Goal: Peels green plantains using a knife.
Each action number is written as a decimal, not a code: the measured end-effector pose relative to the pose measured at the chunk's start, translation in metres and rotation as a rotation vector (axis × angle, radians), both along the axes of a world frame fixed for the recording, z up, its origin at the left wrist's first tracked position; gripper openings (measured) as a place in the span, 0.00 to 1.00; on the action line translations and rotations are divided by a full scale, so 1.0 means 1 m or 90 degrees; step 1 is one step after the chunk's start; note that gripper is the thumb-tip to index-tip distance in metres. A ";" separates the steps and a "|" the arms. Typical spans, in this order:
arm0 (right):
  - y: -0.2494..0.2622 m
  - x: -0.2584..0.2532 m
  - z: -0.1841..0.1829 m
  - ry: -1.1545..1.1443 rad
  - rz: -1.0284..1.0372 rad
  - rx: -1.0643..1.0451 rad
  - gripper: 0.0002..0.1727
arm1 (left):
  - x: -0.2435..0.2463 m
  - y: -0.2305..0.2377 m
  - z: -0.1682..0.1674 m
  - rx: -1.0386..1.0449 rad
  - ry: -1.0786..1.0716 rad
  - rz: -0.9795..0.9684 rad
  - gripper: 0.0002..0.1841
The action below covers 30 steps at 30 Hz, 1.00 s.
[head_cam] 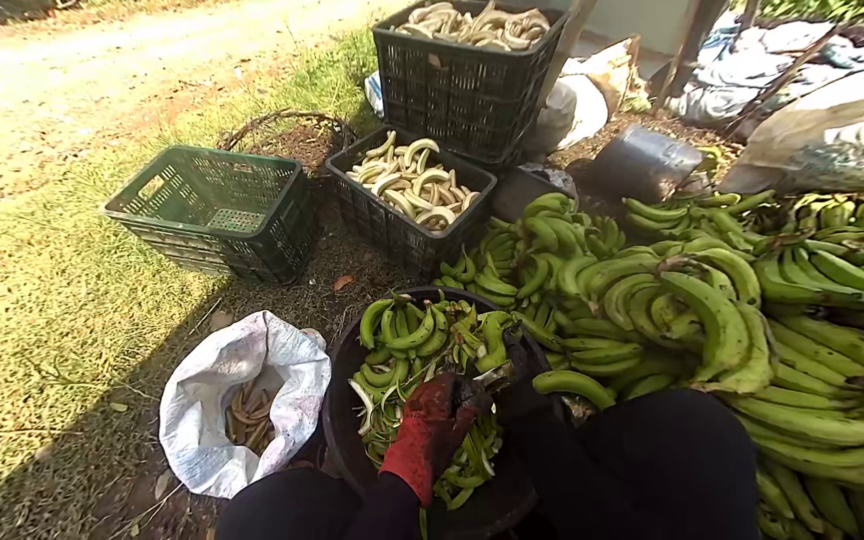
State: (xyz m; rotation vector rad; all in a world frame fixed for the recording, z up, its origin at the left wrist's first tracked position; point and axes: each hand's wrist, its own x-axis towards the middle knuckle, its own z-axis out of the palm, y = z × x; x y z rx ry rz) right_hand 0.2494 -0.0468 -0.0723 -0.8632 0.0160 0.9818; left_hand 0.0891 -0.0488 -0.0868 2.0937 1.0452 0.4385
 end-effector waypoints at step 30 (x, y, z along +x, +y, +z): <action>-0.024 0.037 -0.031 -0.074 0.325 -0.142 0.32 | -0.004 0.003 -0.020 -0.115 0.055 -0.114 0.26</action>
